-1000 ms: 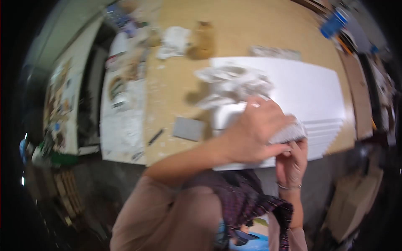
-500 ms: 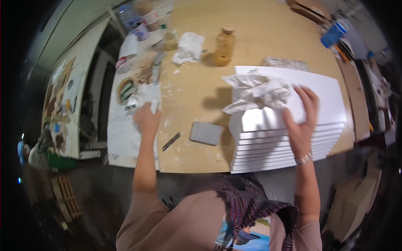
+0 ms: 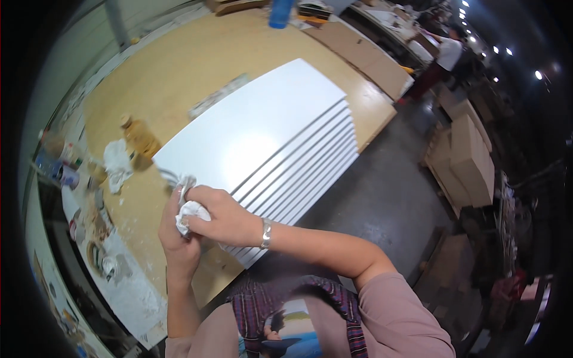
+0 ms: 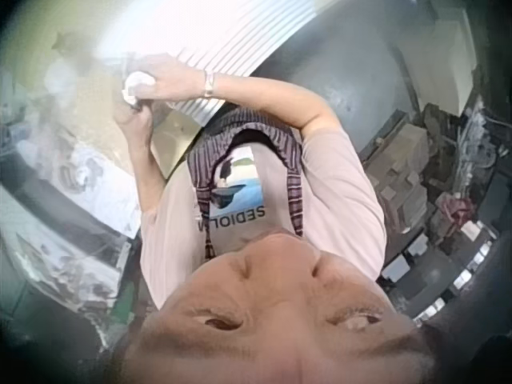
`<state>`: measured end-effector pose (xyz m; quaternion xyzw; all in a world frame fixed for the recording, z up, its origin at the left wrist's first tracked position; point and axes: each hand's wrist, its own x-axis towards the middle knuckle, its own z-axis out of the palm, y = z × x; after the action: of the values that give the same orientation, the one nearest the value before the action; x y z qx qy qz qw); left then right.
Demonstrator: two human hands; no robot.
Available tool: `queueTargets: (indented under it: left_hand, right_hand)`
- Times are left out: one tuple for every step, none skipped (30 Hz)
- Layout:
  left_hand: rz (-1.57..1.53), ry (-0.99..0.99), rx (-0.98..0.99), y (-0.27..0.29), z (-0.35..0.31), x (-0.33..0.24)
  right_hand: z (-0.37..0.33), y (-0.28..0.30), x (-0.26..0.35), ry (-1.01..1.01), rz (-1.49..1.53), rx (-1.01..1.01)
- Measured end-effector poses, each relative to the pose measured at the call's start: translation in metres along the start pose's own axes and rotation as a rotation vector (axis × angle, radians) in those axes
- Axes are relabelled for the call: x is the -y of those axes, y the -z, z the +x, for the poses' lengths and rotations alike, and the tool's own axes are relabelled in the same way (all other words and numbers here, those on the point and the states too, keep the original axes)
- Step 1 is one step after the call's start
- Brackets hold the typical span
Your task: The person sands the internal grooves and external edges of a white furniture panel using a sanding block and wipes the surface with a cloth.
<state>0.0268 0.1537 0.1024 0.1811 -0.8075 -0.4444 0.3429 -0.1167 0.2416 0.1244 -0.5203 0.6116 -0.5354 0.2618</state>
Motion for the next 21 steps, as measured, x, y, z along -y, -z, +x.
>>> queueTargets:
  left_hand:
    - [-0.018, -0.016, 0.015, -0.007, 0.000, 0.006]
    - [-0.153, 0.081, -0.013, -0.010, -0.001, 0.018]
    - [-0.274, 0.187, -0.045, -0.013, -0.001, 0.024]
    - [-0.209, 0.138, -0.032, -0.019, 0.007, 0.010]
    - [-0.225, 0.125, -0.016, -0.022, 0.008, 0.006]
    - [-0.085, 0.103, 0.014, -0.021, 0.005, 0.008]
    - [0.058, 0.082, 0.038, -0.026, 0.003, 0.005]
    - [0.044, 0.067, 0.040, -0.039, 0.006, -0.004]
    - [0.077, 0.049, 0.029, -0.053, 0.010, -0.014]
    - [0.111, 0.034, 0.019, -0.070, 0.017, -0.023]
    - [0.101, 0.023, 0.023, -0.092, 0.029, -0.034]
    - [0.192, -0.085, 0.031, -0.117, 0.045, -0.045]
    - [0.278, -0.195, 0.034, -0.148, 0.062, -0.057]
    - [0.395, -0.296, 0.056, -0.187, 0.082, -0.071]
    - [0.383, -0.304, 0.054, -0.226, 0.100, -0.078]
    - [0.522, -0.371, 0.098, -0.264, 0.117, -0.080]
    - [0.677, -0.423, 0.143, -0.290, 0.127, -0.075]
    - [0.791, -0.412, 0.179, -0.308, 0.130, -0.067]
    - [0.787, -0.417, 0.184, -0.315, 0.128, -0.064]
    - [0.840, -0.391, 0.160, -0.317, 0.119, -0.057]
    - [0.898, -0.364, 0.126, -0.316, 0.109, -0.052]
  right_hand:
    - [-0.001, 0.018, 0.005, -0.059, -0.057, 0.093]
    - [-0.004, 0.042, 0.003, -0.044, -0.053, 0.050]
    - [-0.005, 0.065, 0.000, -0.023, -0.039, 0.017]
    - [-0.006, 0.094, -0.006, -0.134, -0.023, -0.066]
    - [-0.005, 0.129, -0.020, -0.069, -0.179, -0.171]
    - [-0.003, 0.165, -0.037, -0.048, -0.343, -0.285]
    - [0.002, 0.199, -0.058, -0.006, -0.499, -0.382]
    - [0.007, 0.233, -0.074, -0.034, -0.679, -0.462]
    - [0.010, 0.264, -0.089, -0.070, -0.842, -0.565]
    - [0.013, 0.293, -0.099, -0.182, -0.923, -0.586]
    - [0.015, 0.318, -0.109, -0.296, -1.000, -0.606]
    - [0.020, 0.334, -0.121, -0.291, -1.006, -0.611]
    - [0.026, 0.347, -0.134, -0.442, -0.868, -0.451]
    - [0.031, 0.358, -0.147, -0.587, -0.723, -0.290]
    - [0.032, 0.367, -0.170, -0.533, -0.653, -0.155]
    - [0.033, 0.366, -0.194, -0.435, -0.616, -0.200]
    - [0.034, 0.363, -0.191, -0.414, -0.576, -0.191]
    - [0.035, 0.366, -0.186, -0.435, -0.573, -0.146]
    - [0.031, 0.373, -0.188, -0.411, -0.553, -0.140]
    - [0.028, 0.378, -0.189, -0.417, -0.527, -0.129]
    - [0.027, 0.382, -0.188, -0.413, -0.502, -0.114]
